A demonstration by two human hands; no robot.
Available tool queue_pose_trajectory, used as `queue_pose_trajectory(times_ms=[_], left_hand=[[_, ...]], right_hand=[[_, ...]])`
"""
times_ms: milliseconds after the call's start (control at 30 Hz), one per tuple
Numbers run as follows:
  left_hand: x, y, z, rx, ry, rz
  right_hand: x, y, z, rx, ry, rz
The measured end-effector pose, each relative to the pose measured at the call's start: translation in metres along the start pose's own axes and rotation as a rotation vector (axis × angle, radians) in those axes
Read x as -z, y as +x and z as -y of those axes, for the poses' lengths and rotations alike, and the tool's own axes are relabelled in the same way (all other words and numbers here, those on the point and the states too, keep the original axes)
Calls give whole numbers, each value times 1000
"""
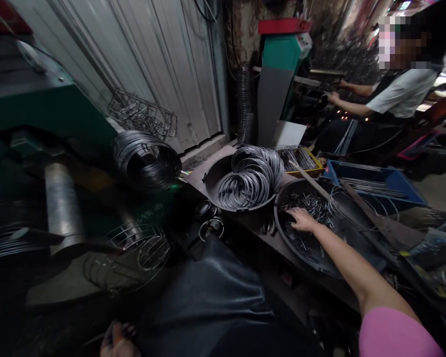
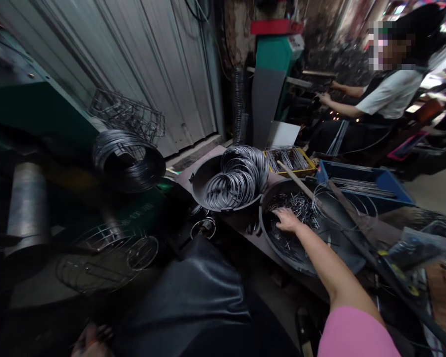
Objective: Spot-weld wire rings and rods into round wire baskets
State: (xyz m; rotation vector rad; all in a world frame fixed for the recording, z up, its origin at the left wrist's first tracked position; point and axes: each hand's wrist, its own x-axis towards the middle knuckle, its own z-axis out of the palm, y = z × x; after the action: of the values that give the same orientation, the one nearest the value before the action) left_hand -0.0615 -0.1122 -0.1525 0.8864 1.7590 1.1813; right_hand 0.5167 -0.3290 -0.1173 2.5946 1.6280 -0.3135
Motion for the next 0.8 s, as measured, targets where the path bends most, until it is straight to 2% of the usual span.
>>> queue_pose_trajectory(times_ms=[133, 267, 433, 633, 700, 800], left_hand=[[-3, -2, 0, -36, 76, -14], [-3, -2, 3, -90, 136, 5], [-3, 0, 4, -43, 166, -18], [-2, 0, 1, 17, 113, -14], [-1, 1, 2, 26, 108, 4], [0, 4, 6, -42, 133, 24]], right_hand=[[-8, -6, 11, 5, -16, 27], [-14, -11, 19, -22, -37, 0], [-19, -8, 28, -106, -52, -50], [-14, -12, 37, -303, -67, -109], [-10, -15, 42, -322, -90, -118], [-7, -18, 50, -297, -126, -112]])
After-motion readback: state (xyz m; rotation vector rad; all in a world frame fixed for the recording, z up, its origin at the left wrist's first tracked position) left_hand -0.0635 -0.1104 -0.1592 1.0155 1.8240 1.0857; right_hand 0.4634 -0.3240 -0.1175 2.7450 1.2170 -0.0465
